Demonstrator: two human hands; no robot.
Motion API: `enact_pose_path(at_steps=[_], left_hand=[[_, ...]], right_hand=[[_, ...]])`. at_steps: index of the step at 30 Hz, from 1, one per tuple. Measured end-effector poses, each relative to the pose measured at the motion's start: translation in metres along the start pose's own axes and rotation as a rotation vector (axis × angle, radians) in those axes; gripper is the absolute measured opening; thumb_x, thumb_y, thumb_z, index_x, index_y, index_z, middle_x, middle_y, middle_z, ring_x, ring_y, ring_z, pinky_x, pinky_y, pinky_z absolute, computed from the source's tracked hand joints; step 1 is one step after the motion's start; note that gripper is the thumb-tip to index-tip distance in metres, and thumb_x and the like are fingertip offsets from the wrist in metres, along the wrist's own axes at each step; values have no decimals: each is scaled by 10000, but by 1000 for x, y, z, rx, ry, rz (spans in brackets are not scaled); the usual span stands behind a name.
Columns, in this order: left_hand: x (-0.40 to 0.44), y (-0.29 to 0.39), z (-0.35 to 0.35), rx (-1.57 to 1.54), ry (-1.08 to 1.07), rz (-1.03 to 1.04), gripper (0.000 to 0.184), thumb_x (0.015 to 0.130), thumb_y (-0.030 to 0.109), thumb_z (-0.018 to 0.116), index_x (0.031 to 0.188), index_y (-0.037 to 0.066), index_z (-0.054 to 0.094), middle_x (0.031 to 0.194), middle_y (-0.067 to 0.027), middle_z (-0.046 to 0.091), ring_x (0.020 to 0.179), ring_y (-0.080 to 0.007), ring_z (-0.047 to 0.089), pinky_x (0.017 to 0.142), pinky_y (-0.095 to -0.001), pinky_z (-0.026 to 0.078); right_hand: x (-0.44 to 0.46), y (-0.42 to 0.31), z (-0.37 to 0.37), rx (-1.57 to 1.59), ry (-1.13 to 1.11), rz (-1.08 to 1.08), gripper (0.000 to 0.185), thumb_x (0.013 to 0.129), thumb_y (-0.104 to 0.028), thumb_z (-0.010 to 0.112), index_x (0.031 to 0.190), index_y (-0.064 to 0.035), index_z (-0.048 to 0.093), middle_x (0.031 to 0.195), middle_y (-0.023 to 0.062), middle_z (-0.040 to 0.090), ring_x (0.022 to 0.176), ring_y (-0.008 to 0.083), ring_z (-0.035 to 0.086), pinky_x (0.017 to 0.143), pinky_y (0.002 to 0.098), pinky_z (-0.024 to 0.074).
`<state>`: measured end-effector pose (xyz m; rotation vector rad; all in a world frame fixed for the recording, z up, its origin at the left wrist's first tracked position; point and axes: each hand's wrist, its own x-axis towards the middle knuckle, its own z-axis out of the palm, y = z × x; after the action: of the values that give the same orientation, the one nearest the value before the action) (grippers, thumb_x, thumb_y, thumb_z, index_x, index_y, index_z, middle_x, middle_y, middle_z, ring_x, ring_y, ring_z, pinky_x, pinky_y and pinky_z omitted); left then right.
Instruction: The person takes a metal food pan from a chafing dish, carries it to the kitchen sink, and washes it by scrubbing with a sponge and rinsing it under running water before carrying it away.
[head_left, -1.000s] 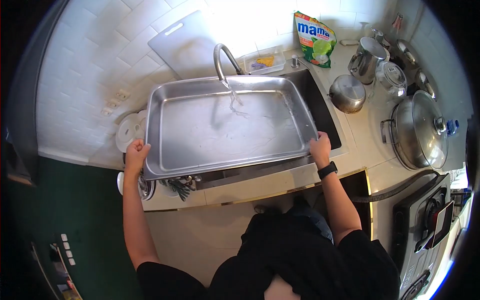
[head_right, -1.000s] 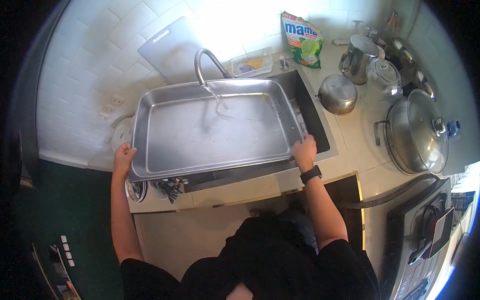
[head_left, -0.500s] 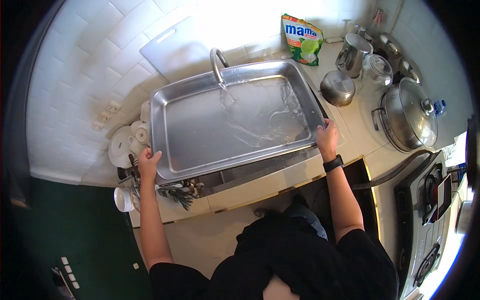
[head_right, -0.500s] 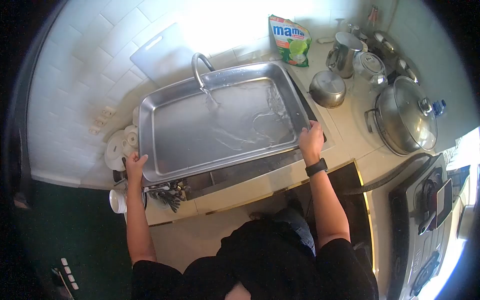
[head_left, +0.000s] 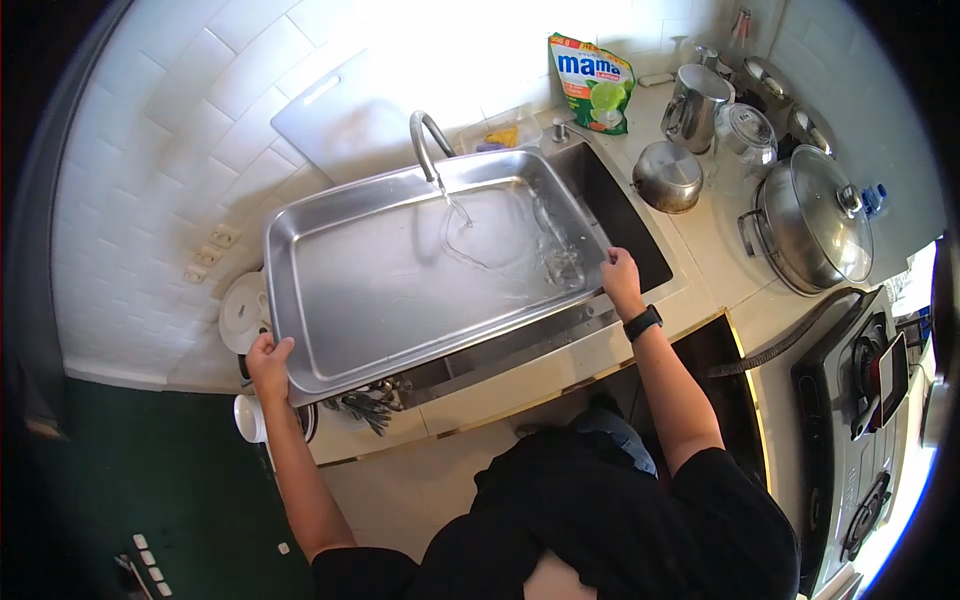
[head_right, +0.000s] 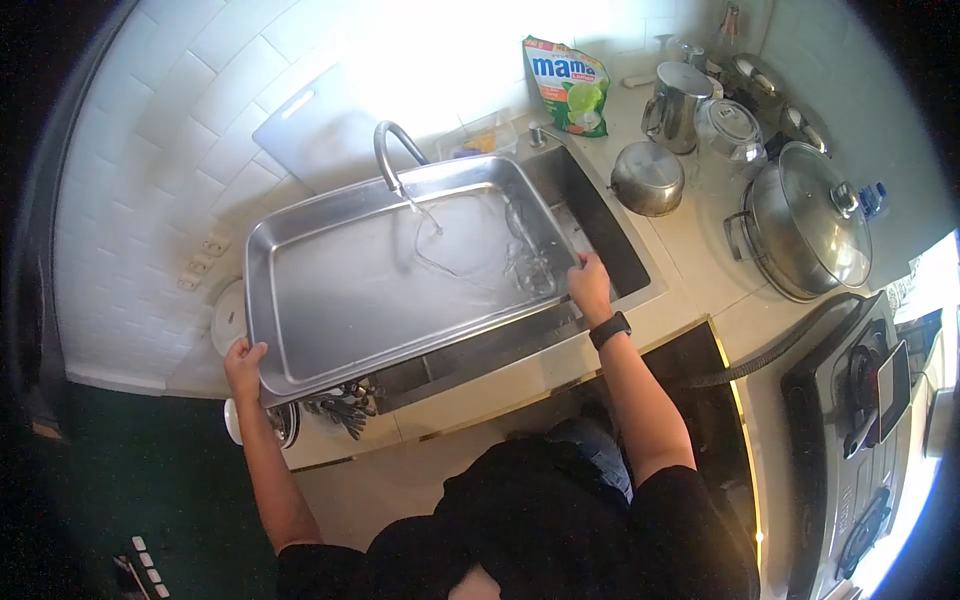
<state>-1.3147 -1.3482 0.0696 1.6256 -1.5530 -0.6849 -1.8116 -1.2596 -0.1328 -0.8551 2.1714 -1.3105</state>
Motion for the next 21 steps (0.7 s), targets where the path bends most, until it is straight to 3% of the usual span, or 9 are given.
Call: enact_pose_path(at_steps=[3, 6, 15, 18, 21], left_hand=[[-5, 14, -7, -96, 39, -1, 200, 687, -6, 576, 590, 84, 425, 568, 67, 429, 502, -12, 358, 466, -169, 269], [-16, 43, -12, -36, 56, -6, 216, 689, -11, 570, 586, 88, 408, 563, 67, 425, 492, -9, 353, 463, -166, 259], [-44, 79, -21, -1, 77, 47, 248, 693, -18, 562, 586, 94, 369, 559, 72, 397, 503, 0, 329, 468, -160, 240], [-56, 101, -20, 4, 93, 18, 237, 698, -23, 560, 599, 88, 375, 566, 73, 389, 515, 0, 325, 478, -159, 241], [-63, 115, -24, -11, 95, 64, 219, 703, -27, 554, 610, 82, 388, 575, 70, 397, 517, 1, 328, 483, -158, 246]], right_hand=[[6, 11, 15, -11, -73, -45, 325, 690, -97, 491, 988, 24, 538, 921, 211, 582, 888, 331, 557, 773, 356, 427], [10, 24, 35, 129, -135, 55, 327, 689, -89, 487, 990, 28, 538, 919, 208, 584, 884, 326, 561, 772, 357, 427], [1, 19, 37, 116, -162, 51, 338, 691, -81, 484, 1007, 33, 532, 930, 212, 580, 874, 316, 564, 774, 345, 426], [8, 32, 44, 114, -185, 7, 345, 693, -44, 492, 1027, 37, 523, 852, 113, 593, 755, 189, 560, 679, 283, 429], [2, 24, 36, 174, -242, 78, 349, 693, -47, 505, 1031, 39, 520, 842, 102, 589, 746, 169, 552, 680, 268, 420]])
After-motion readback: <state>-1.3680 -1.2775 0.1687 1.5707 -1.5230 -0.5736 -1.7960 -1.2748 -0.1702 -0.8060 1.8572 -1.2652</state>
